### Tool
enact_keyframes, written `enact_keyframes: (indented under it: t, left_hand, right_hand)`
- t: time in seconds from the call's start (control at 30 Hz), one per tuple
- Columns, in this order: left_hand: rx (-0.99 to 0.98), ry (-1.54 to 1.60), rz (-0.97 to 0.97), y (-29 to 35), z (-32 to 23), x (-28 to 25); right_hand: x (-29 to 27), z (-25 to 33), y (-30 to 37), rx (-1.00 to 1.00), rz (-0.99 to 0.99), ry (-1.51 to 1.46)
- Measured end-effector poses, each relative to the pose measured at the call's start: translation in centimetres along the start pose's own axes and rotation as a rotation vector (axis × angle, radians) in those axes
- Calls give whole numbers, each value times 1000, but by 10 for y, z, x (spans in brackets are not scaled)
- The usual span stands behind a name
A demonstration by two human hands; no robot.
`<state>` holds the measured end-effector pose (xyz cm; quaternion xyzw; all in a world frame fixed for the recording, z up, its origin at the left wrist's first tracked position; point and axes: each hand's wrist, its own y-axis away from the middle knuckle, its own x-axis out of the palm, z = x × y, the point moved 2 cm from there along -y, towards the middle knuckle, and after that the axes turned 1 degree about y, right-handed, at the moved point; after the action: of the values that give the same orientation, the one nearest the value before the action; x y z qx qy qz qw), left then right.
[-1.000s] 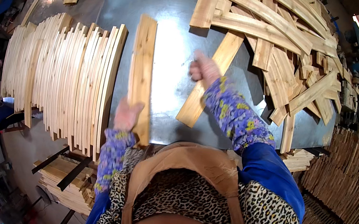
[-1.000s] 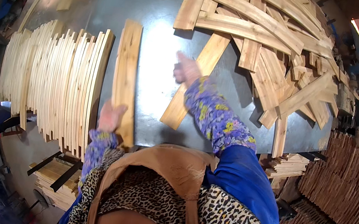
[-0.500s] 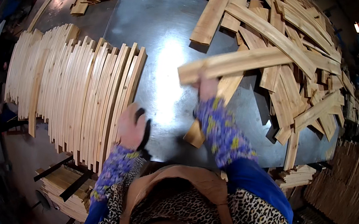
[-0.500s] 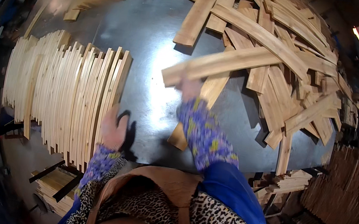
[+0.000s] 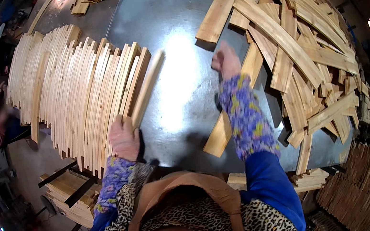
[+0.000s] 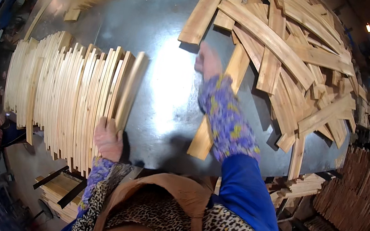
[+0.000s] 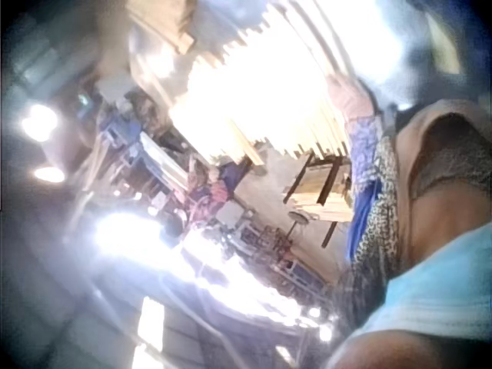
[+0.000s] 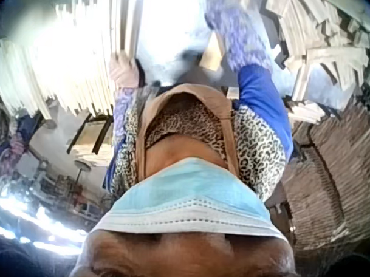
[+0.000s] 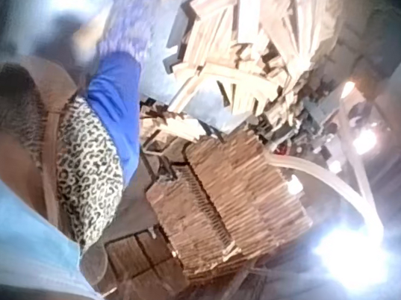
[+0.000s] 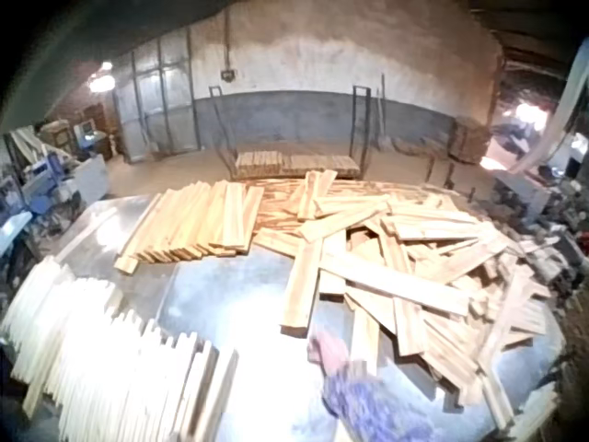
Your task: The person repeatedly picks up thin wooden planks from a pile on a metal table and stacks them into a neat, aligned pile. The person handles the planks one by one, aligning them carefully before placing them onto the growing stack.
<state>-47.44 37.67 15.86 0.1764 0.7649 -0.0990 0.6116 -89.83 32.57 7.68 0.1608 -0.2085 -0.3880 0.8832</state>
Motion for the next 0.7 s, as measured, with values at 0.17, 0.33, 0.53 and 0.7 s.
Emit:
enact_keyframes:
  t: [0.17, 0.33, 0.53, 0.7]
  left_hand:
    - [150, -177, -330, -12, 0, 6]
    - [159, 437, -6, -61, -52, 42]
    - [-28, 219, 135, -101, -62, 80]
    - [-22, 81, 125, -93, -61, 91]
  right_hand:
    - [37, 27, -78, -55, 29, 238]
    - [42, -56, 65, -154, 254, 1179]
    - [-68, 42, -2, -778, 324, 1668]
    - [-136, 208, -86, -402, -254, 1949]
